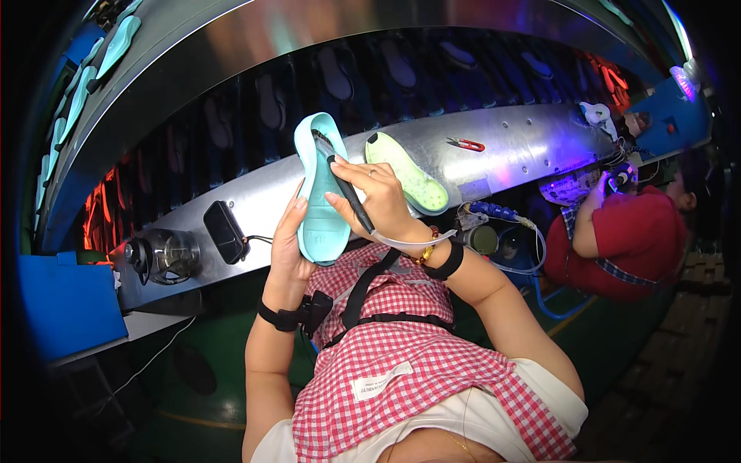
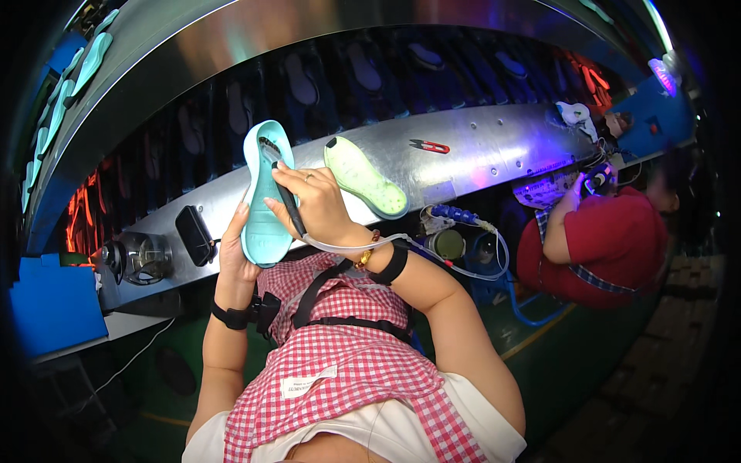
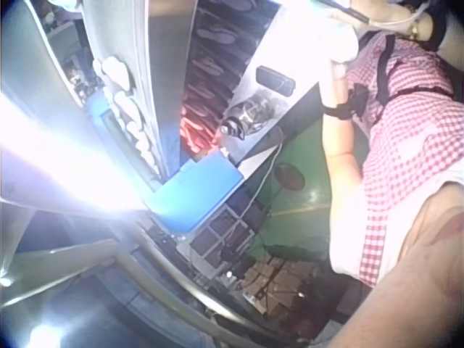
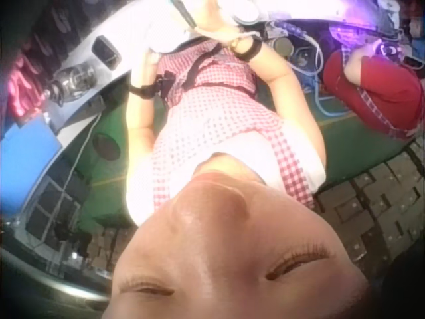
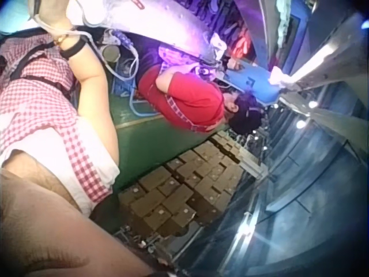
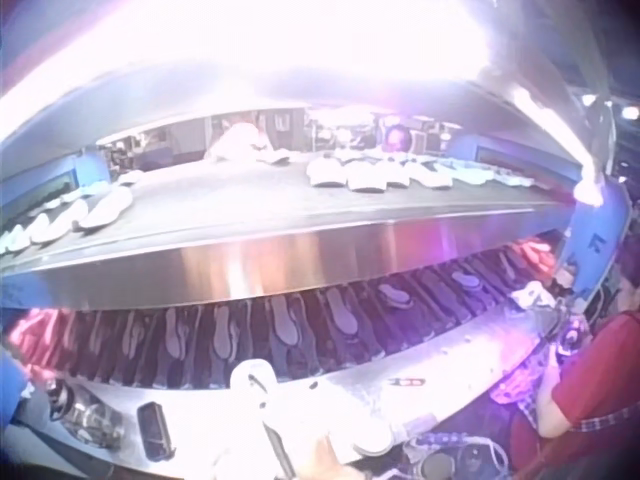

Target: Apply adhesive or primer to the interior of footwear soles using a brush.

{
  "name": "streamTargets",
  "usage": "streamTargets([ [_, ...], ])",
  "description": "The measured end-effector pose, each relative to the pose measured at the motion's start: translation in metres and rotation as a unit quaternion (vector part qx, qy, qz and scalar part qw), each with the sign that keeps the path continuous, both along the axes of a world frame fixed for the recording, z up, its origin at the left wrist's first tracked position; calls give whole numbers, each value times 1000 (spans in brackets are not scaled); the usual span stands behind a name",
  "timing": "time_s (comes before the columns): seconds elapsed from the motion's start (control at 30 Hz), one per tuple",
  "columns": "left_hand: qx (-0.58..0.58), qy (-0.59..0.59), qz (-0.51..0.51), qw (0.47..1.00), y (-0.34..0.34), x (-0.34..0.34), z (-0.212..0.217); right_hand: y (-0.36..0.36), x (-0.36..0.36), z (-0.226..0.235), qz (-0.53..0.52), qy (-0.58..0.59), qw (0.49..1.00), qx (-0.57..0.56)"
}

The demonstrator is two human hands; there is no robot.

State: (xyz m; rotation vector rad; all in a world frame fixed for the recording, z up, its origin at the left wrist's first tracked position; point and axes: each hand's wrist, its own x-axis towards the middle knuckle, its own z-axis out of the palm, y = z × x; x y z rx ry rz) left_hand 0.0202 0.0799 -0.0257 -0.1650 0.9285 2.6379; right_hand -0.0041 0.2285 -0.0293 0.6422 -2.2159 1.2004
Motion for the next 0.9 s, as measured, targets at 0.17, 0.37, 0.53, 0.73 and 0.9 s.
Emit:
streamTargets([
  [0.17, -7, 4, -21, 1000, 1, 1, 2, 2, 7, -4, 5, -1, 1000, -5],
  [0.37, -5, -19, 1, 1000, -19, -13, -27, -3, 38, -3, 103, -38, 993, -46],
  [0.53, 36, -6, -13, 999, -29, -16, -11, 16, 28, 7, 241, -241, 924, -171],
  [0.73, 87, -19, -53, 995, -25, -4, 5, 54, 3, 46, 191, -166, 932, -261],
  [0.9, 89, -22, -64, 994, -14, -6, 8, 49, -29, 52, 95, -45, 982, -157],
])
